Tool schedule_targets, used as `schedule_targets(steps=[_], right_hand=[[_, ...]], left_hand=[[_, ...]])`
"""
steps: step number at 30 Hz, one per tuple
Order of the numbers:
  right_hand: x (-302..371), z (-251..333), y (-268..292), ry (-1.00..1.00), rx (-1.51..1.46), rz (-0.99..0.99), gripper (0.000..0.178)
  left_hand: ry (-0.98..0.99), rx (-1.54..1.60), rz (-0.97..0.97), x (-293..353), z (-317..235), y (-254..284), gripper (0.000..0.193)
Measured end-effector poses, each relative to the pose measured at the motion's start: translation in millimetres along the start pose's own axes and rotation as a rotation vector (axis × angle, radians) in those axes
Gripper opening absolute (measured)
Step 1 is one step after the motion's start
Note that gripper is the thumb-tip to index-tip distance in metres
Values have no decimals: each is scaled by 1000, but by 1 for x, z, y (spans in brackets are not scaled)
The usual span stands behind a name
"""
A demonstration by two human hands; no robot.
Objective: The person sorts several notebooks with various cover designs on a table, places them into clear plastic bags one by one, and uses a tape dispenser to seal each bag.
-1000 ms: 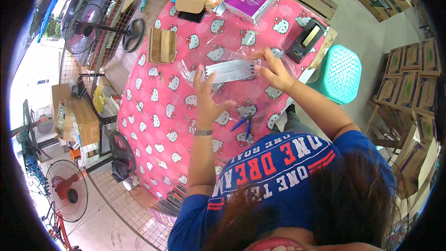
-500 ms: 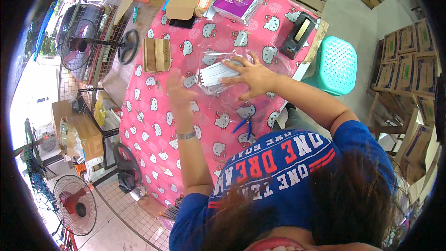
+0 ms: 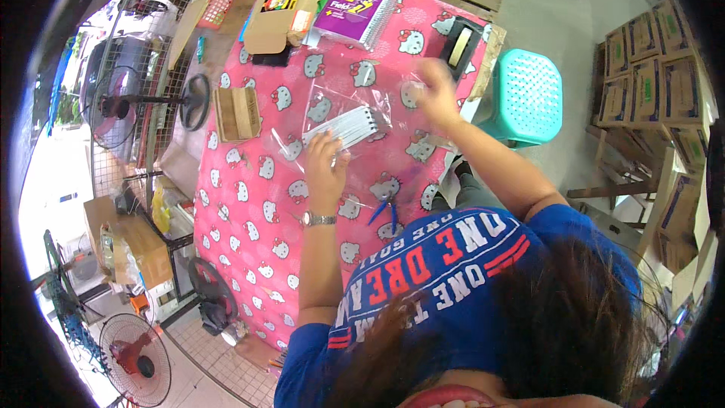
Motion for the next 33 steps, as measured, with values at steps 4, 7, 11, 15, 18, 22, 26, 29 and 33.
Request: schedule_targets(steps=[4,7,11,15,18,22,26,29,33], right_hand=[[20,-98,74,-719,-68,-349,17],[24,-128,60,-717,-338,-327,13],[36,-122,33,-526,-604,-580,11],[54,-133,20,-647,-759,-541,15],[22,-133,-20,-846,-992,243,10],[-32,40,-102,-315,-123,854,10],[-39,48,-159,17,1048,1095,18],[-34,48,-166,132,973,1123,35],[-37,55,-133,-99,1022,881,41]], left_hand=[[-11,-82,-45,6,-16,-21,63],[19,-282,-17,0,-44,-30,75],[71,-437,47,3,-39,-31,77],[76,-321,20,-3,-37,-31,72],[71,-278,3,-2,-36,-30,71],[112,-214,-27,1,-37,-24,69],[98,-152,-57,-1,-38,-24,68],[121,-147,-29,-1,-34,-20,67],[81,-204,139,7,-35,-5,60]])
Point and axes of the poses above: each hand's wrist, its own x-axis away from the middle knuckle, its own y-axis out of the back of the hand, z = x × y, the point moved 5 cm from there along -x, towards the middle knuckle, and after that the axes turned 7 degrees about z, right-handed, at the moved point
